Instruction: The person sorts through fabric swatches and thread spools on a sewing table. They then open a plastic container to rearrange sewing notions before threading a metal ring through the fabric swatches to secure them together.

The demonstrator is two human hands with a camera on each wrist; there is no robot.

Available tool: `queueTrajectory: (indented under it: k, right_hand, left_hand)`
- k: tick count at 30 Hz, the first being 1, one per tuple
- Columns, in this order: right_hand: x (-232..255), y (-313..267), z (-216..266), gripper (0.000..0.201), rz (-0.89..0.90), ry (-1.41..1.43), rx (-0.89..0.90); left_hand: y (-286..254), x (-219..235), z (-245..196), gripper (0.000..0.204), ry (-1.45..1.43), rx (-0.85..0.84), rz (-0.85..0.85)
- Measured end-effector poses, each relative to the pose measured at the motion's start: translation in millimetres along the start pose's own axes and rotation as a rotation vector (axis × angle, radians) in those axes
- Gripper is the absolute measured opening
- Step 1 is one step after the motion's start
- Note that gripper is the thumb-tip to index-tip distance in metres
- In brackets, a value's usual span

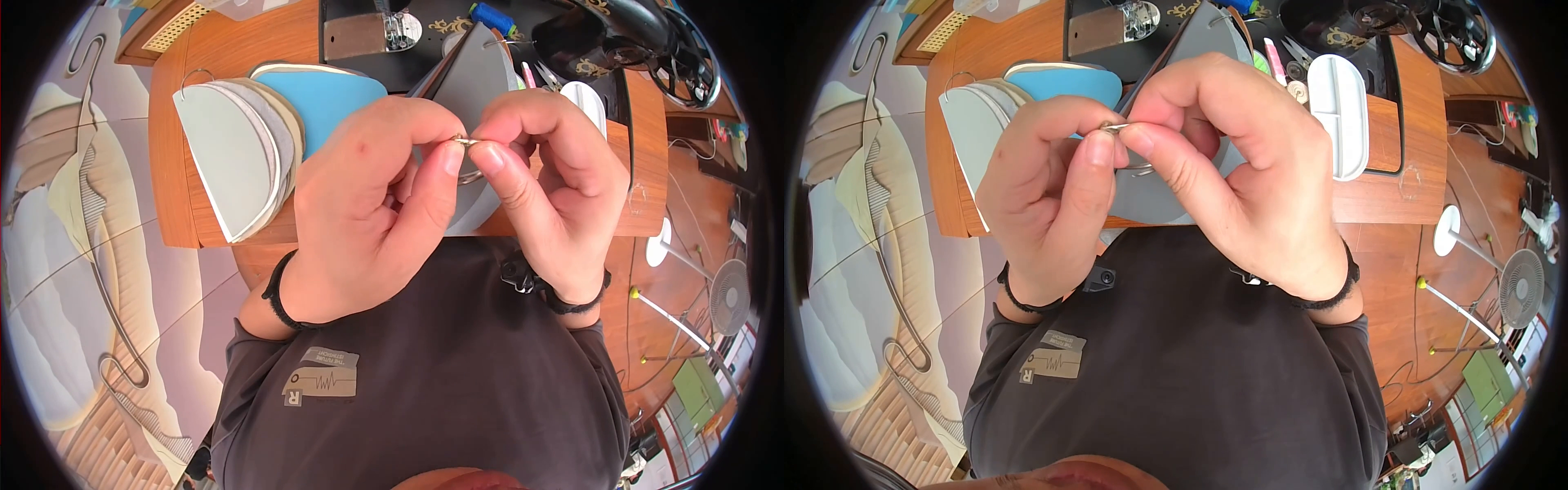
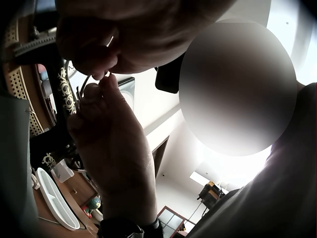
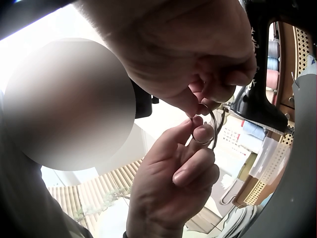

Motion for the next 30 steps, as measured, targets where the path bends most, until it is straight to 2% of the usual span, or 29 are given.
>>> queueTrajectory:
  k: [4,6,10,12,15,17,21,26,30]
  right_hand:
    - [1.6,1.2,6.8,0.012,0.047,-0.086,0.042]
    - [2.2,1.4,8.8,0.012,0.060,-0.096,0.066]
    - [-2.1,2.0,14.2,0.012,0.086,-0.147,0.194]
    - [-5.3,1.6,9.5,0.012,0.114,-0.088,0.189]
    - [-12.9,-3.1,-9.1,0.013,0.107,0.327,-0.024]
    - [-18.7,-5.8,-16.9,0.013,0.076,0.535,-0.106]
    - [-18.8,-5.8,-12.9,0.012,-0.017,0.598,-0.046]
    - [-14.8,-7.5,-16.6,0.012,-0.004,0.384,-0.115]
    - [-15.7,-7.9,-21.9,0.012,0.015,0.379,-0.156]
  left_hand:
    - [0.2,-4.1,0.3,0.014,-0.004,-0.064,0.071]
    - [0.5,-7.1,-0.5,0.013,-0.016,-0.012,0.173]
    - [3.2,-7.2,1.3,0.010,-0.079,0.039,0.226]
    - [2.7,-7.7,2.1,0.008,-0.141,0.086,0.252]
    - [4.5,-8.9,-2.0,0.007,-0.159,0.056,0.213]
    - [2.9,-8.0,-2.2,0.007,-0.139,0.075,0.187]
    - [1.9,-11.7,8.6,0.010,-0.329,0.127,0.179]
    - [-2.5,-15.8,17.2,0.010,-0.506,0.174,0.173]
    - [-2.8,-13.5,18.3,0.010,-0.461,0.155,0.210]
Point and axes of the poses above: each hand's wrist, its own y-axis towards the middle knuckle, its own x-axis out of the back of the hand, z = x × y, the point moved 10 cm from there along y, towards the middle knuckle, and after that the axes turned 9 degrees about z, right-handed, at the moved point
